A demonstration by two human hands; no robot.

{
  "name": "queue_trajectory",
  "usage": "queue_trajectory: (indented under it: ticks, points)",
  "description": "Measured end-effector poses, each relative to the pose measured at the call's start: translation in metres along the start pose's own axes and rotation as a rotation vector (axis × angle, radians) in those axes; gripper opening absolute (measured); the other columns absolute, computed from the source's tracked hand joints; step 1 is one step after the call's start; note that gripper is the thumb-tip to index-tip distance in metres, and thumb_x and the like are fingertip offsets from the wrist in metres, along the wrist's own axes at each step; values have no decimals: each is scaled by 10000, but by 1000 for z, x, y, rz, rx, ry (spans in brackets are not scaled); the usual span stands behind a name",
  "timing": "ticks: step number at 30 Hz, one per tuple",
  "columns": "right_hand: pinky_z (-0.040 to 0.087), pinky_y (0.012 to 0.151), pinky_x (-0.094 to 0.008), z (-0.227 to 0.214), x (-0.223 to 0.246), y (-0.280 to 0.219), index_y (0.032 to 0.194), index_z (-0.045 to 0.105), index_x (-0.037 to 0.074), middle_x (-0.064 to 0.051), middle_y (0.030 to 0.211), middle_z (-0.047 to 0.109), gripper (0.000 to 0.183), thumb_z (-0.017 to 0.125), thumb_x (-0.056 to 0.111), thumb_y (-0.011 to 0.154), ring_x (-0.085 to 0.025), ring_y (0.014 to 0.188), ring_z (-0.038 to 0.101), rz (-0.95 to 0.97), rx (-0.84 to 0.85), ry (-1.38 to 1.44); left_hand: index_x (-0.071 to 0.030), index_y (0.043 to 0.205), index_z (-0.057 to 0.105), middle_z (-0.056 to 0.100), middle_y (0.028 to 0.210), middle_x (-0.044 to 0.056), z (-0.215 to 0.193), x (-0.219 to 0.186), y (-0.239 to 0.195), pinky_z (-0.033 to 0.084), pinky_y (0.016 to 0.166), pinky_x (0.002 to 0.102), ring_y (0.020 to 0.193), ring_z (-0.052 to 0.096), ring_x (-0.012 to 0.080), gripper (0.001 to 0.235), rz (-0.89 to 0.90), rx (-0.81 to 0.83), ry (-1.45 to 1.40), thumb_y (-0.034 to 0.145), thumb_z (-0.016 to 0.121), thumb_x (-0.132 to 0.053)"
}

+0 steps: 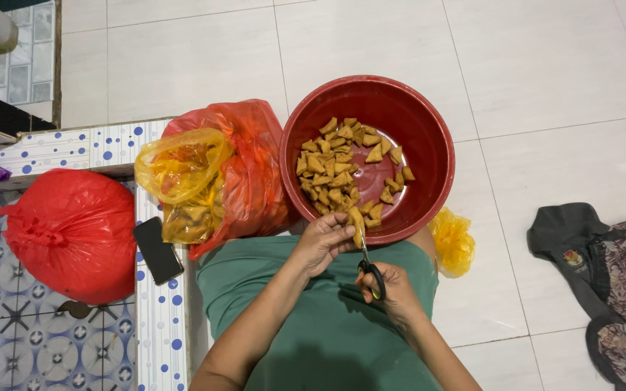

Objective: The person sits on the floor and uses scissors to cut fried dough pieces from a plastic bag into smaller pieces, placing them into a red bowl. They repeatedly reach into the bag, cut individual pieces, and deposit them into the bowl.

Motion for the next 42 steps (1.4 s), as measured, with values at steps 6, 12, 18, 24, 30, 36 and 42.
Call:
queue_trajectory:
  ticks: [6,12,18,24,30,36,42]
  points:
    - [224,433,-240,21,31,-8,963,737,31,-84,617,631,589,667,612,896,-87,444,339,-57,225,6,-66,1117,659,732,1002,81,2,1,0,653,766,372,887,740,229,284,10,65,53,869,795,-44]
    - [256,424,-241,5,16,-4,893,751,23,-71,557,631,540,677,558,903,-112,472,534,7,144,36,-58,1078,721,754,925,61,5,-7,-2,657,766,327,829,745,170,218,-11,188,280,879,805,-86]
    - [227,383,-239,-17,-17,2,815,747,-5,-71,481,612,431,727,416,900,-85,384,409,183,15,-16,-49,1164,732,758,1033,78,-18,-20,9,624,768,285,893,723,168,309,-53,219,458,863,797,-41]
    - [221,389,-203,-18,-47,-5,998,702,-72,-135,668,621,483,630,405,973,-72,425,324,405,150,188,-159,1222,784,798,1100,38,-61,-44,34,545,738,283,853,720,128,288,-62,7,1114,944,706,-174]
    - [223,403,-198,-28,-53,-2,1054,679,-121,-154,706,601,522,604,392,991,-69,438,310,410,81,306,-78,1489,555,624,1202,27,-67,-91,32,539,1008,299,1162,632,163,512,720,-244,765,1026,642,-278]
    - [210,389,-210,-34,-49,15,1068,670,-120,-164,693,600,564,623,433,965,-68,415,306,353,84,274,-83,1332,634,698,1305,92,-123,-181,-14,512,1075,322,1226,662,206,310,880,-620,767,1039,590,-177]
    - [222,403,-219,-31,-48,20,1066,662,-128,-165,722,618,524,605,388,995,-76,428,316,401,74,265,-126,1106,717,743,1105,30,-297,-280,4,525,954,323,1045,700,190,183,777,-970,957,964,604,-104]
Point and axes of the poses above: each hand's wrist, its own y-axis towards the middle knuckle, its own z-axis out of the palm, x = y × z, the point moved 8 cm from there along y, towards the middle knuckle
